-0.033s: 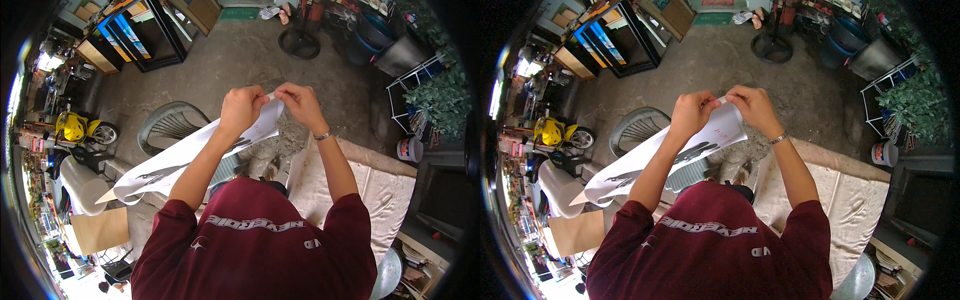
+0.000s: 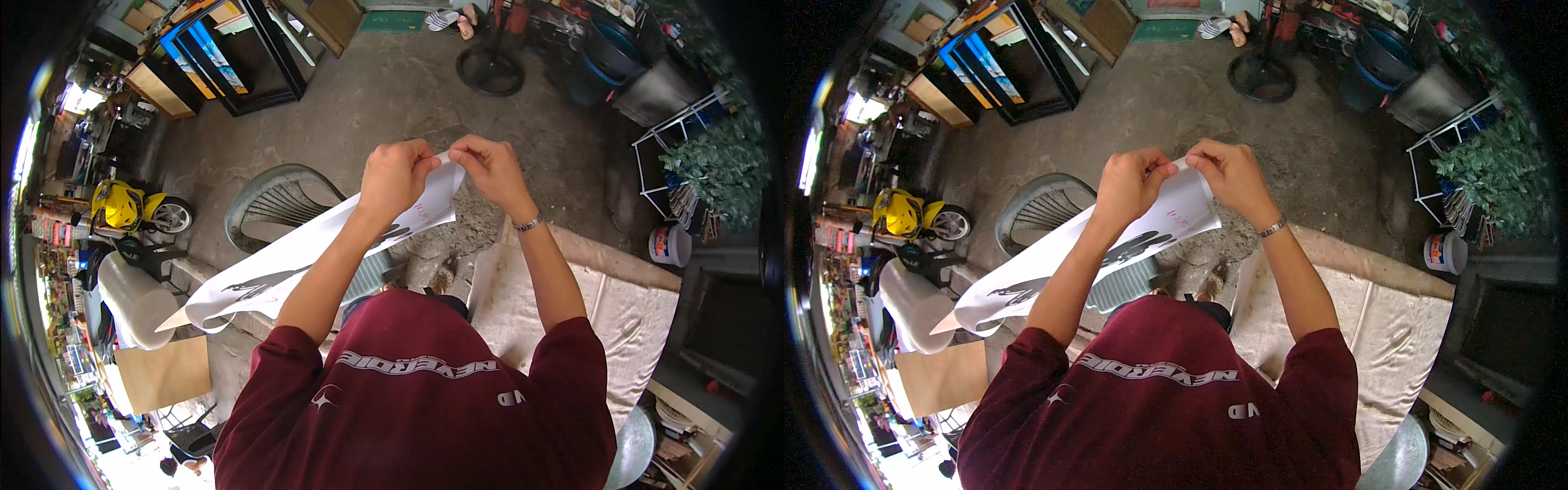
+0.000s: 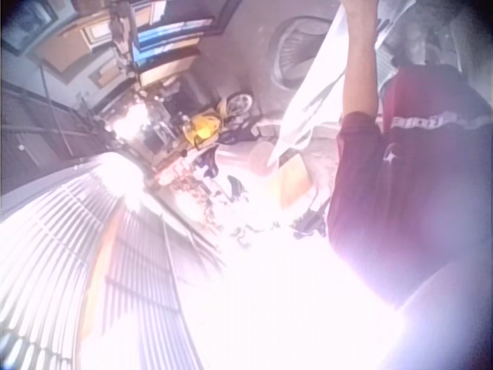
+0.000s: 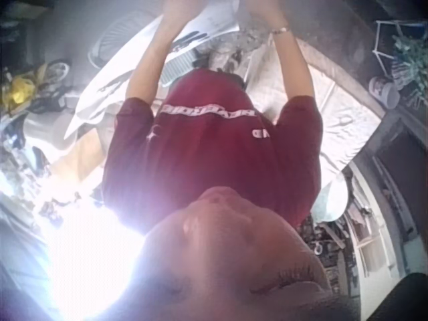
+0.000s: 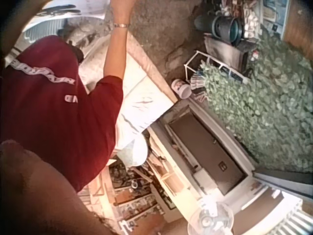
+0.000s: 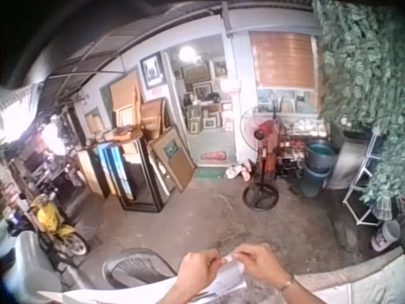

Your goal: The person is assembling a large white poster featuring a black balloon dog graphic and red text. They use a metal scraper tool to smooth the surface and press the poster onto a backing board, working methodically from one edge to the other to ensure adhesion.

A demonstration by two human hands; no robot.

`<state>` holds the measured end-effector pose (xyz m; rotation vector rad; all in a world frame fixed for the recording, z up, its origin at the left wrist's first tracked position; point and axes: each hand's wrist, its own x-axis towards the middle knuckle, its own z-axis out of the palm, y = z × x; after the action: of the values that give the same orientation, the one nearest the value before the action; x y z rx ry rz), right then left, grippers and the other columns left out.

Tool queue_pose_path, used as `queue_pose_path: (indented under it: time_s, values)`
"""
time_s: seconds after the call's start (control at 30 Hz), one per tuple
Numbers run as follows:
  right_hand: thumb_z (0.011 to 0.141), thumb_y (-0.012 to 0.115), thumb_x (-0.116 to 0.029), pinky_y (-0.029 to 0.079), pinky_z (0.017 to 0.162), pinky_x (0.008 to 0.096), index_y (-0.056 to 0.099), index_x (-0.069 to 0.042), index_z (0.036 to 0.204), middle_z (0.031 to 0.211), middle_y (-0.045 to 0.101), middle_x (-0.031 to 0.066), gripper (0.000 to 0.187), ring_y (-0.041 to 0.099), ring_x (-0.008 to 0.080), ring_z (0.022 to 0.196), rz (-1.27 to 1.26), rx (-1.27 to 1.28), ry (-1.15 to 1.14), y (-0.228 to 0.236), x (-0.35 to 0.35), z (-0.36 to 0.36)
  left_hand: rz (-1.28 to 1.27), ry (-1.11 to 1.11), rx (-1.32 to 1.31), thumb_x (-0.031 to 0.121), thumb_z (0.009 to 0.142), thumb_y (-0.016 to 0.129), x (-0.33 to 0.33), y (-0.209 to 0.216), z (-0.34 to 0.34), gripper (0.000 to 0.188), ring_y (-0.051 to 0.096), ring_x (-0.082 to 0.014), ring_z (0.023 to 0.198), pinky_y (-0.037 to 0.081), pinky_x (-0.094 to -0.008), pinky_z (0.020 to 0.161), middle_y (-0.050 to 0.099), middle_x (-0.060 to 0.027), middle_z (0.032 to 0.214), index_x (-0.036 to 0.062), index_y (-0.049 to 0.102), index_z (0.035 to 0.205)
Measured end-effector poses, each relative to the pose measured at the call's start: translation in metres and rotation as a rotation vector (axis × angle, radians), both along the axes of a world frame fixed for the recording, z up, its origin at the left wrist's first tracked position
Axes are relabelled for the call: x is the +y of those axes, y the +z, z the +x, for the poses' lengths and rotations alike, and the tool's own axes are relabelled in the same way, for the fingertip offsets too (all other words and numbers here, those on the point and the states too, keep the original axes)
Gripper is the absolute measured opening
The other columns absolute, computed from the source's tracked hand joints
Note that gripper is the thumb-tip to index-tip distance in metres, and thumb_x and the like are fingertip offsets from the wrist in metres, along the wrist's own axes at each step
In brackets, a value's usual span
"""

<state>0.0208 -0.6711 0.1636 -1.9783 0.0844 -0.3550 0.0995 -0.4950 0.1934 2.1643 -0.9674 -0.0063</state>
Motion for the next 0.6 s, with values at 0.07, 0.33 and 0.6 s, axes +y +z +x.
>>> queue_pose_path:
  time_s: [0.07, 0.33, 0.6]
  values:
    - [0.09, 0.065, -0.011, 0.043, 0.062, 0.0239, 0.067, 0.001, 0.09, 0.074, 0.063, -0.0004, 0.013, 0.051, 0.0044, 0.07, 0.038, 0.0, 0.003, -0.003, 0.001, -0.001, 0.011, 0.008, 0.026, 0.018, 0.081, 0.072, 0.0, 0.002, -0.002, 0.016, 0.062, -0.0288, 0.057, 0.048, -0.0366, 0.058, 0.063, -0.0155, 0.065, 0.0023, 0.069, 0.081]
    - [0.09, 0.066, -0.009, 0.046, 0.066, 0.0226, 0.069, 0.002, 0.089, 0.079, 0.066, -0.0005, 0.012, 0.056, 0.0047, 0.074, 0.207, 0.075, 0.081, -0.011, -0.008, -0.002, 0.134, -0.101, 0.212, 0.021, 0.086, 0.069, 0.003, 0.005, 0.004, 0.02, 0.06, -0.0217, 0.062, 0.047, -0.0347, 0.061, 0.062, -0.0153, 0.069, 0.0013, 0.066, 0.091]
    - [0.087, 0.069, -0.014, 0.049, 0.066, 0.0234, 0.069, 0.003, 0.087, 0.075, 0.069, 0.0039, 0.016, 0.061, 0.0075, 0.072, 0.405, 0.048, -0.042, -0.022, -0.005, -0.004, 0.255, -0.787, 0.552, 0.029, 0.095, 0.06, -0.023, -0.006, 0.058, 0.033, 0.056, -0.0153, 0.076, 0.046, -0.0306, 0.071, 0.064, -0.0067, 0.086, 0.0006, 0.061, 0.111]
